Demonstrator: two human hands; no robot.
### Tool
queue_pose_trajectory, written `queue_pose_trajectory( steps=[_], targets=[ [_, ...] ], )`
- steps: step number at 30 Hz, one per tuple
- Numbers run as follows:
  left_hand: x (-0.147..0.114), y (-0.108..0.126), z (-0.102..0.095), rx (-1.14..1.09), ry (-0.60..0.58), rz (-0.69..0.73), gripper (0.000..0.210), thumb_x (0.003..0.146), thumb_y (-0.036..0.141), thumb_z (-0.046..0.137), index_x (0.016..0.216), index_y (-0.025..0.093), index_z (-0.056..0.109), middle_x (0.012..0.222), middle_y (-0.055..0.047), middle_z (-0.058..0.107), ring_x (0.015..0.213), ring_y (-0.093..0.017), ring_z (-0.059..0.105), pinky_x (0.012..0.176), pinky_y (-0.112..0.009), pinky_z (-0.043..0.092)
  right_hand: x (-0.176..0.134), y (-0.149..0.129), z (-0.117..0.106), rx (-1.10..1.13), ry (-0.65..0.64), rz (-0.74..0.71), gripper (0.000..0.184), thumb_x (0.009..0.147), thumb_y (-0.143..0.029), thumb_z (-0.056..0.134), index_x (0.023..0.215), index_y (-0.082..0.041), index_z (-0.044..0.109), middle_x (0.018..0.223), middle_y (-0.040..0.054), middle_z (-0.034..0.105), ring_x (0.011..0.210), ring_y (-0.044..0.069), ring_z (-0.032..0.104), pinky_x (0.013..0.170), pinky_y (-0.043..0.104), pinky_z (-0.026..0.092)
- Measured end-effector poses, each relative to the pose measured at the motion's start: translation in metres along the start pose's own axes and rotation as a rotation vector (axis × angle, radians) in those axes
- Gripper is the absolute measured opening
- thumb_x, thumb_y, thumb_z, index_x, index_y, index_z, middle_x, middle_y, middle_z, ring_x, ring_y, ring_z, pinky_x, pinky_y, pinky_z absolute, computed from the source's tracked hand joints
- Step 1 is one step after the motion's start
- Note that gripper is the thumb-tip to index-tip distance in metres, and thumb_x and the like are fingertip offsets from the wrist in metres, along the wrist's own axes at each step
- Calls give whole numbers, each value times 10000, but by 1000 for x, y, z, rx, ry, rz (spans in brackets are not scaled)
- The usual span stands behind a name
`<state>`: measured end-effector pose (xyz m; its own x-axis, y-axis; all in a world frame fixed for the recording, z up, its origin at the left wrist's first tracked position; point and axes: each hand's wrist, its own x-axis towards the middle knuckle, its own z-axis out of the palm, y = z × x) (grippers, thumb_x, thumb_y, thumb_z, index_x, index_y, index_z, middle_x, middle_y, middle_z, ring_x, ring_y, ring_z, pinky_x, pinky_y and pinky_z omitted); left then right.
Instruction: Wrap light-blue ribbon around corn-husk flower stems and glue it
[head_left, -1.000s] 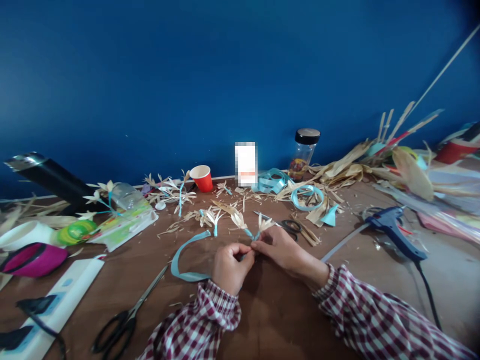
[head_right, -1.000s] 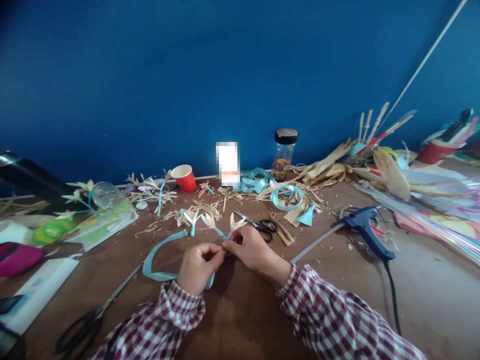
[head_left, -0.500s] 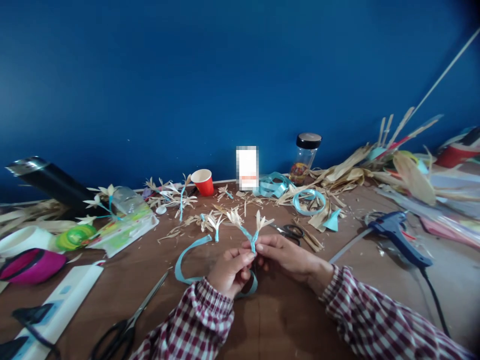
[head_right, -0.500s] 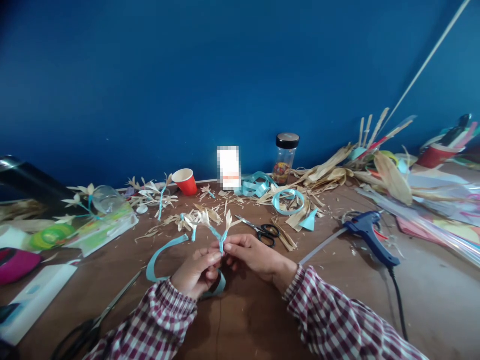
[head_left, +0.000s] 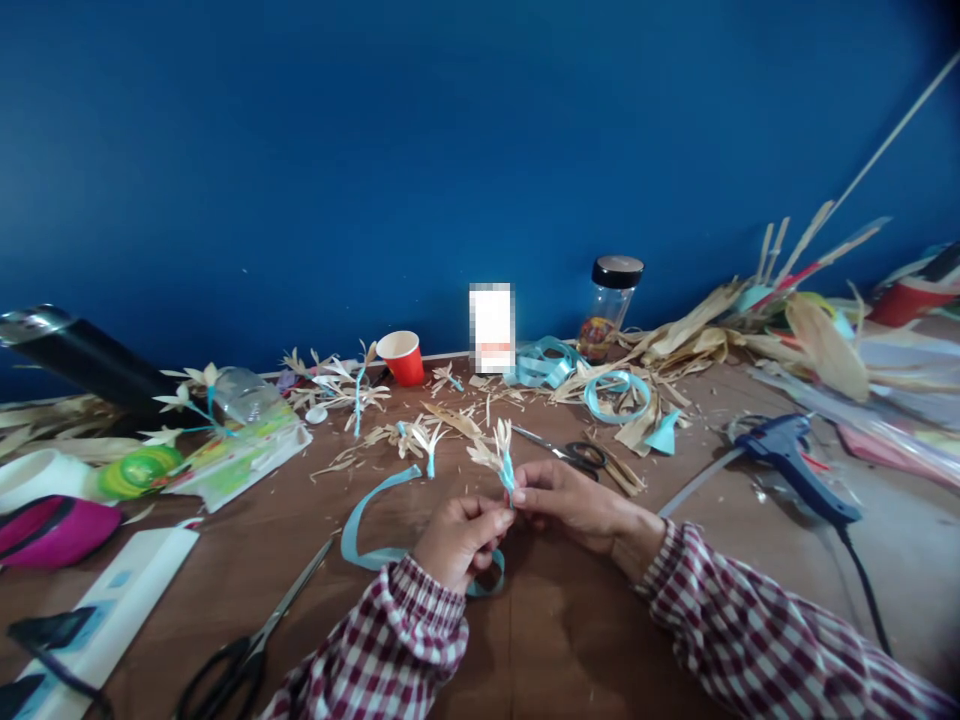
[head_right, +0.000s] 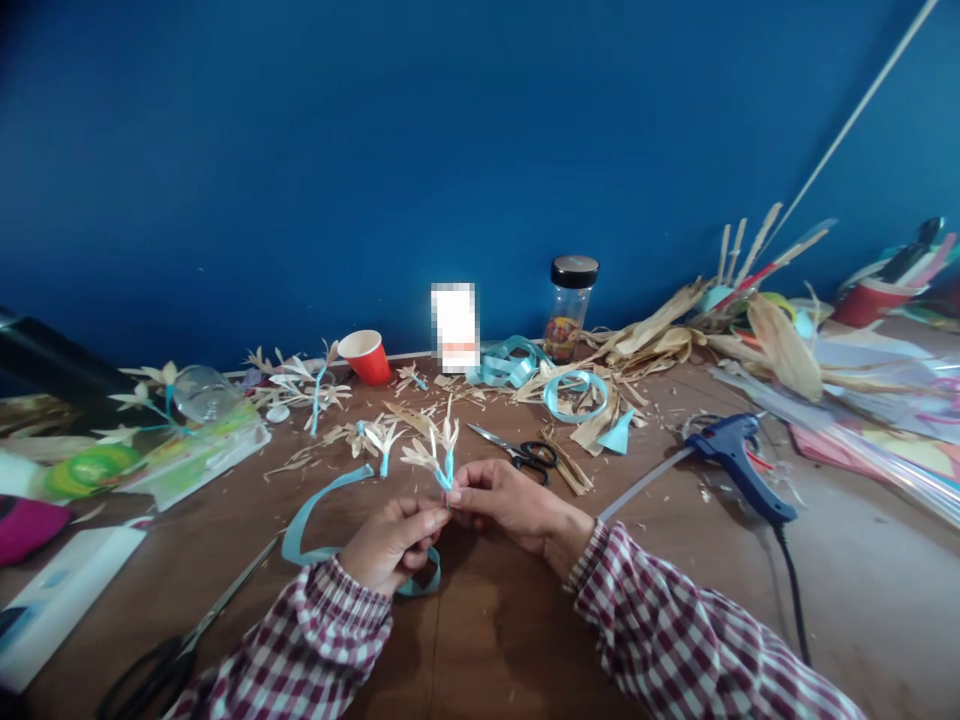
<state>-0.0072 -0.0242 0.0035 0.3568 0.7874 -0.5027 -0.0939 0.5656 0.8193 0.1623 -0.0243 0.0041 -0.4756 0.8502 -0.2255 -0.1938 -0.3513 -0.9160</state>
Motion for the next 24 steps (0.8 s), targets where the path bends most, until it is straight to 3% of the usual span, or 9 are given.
queue_pose_trajectory(
  steps=[6,11,14,16,21,24],
  targets=[
    [-4,-3,7,312,214,226,239,602,362,694,586,139,608,423,37,504,362,-64,410,363,-171,304,1,-2,3,-133,115,-10,292,730,-403,650,672,-150,518,525,-56,458,437,49,362,396,169,217],
    [-6,-7,7,530,276,446,148,659,287,649,602,150,661,465,-1,559,435,-106,476,434,-198,351,3,-2,12,-398,326,-100,209,718,-323,645,657,-148,548,531,-38,490,472,71,391,436,193,274],
    [-6,-5,7,517,314,506,114,632,249,668,566,156,660,482,-4,566,471,-111,485,458,-197,356,3,-2,16,-486,417,-166,180,696,-290,669,660,-142,573,588,-12,537,533,88,432,480,207,316],
    [-5,-4,7,406,288,465,126,613,253,687,548,156,642,435,18,523,428,-93,447,429,-191,327,2,-3,16,-396,363,-186,211,719,-332,659,677,-143,574,582,-19,524,526,85,427,480,207,318],
    [-1,-5,8,-18,148,264,274,555,374,743,577,142,599,436,54,484,361,-43,385,363,-161,240,-1,-5,11,-72,47,-132,309,825,-450,539,779,-151,603,619,-23,511,528,69,438,481,187,341],
    [1,-7,9,-161,93,187,335,506,377,781,550,132,557,463,60,492,350,-21,382,359,-145,239,-2,-5,9,17,-7,-101,314,786,-455,598,747,-143,618,642,-15,525,553,68,453,494,177,358]
  ],
)
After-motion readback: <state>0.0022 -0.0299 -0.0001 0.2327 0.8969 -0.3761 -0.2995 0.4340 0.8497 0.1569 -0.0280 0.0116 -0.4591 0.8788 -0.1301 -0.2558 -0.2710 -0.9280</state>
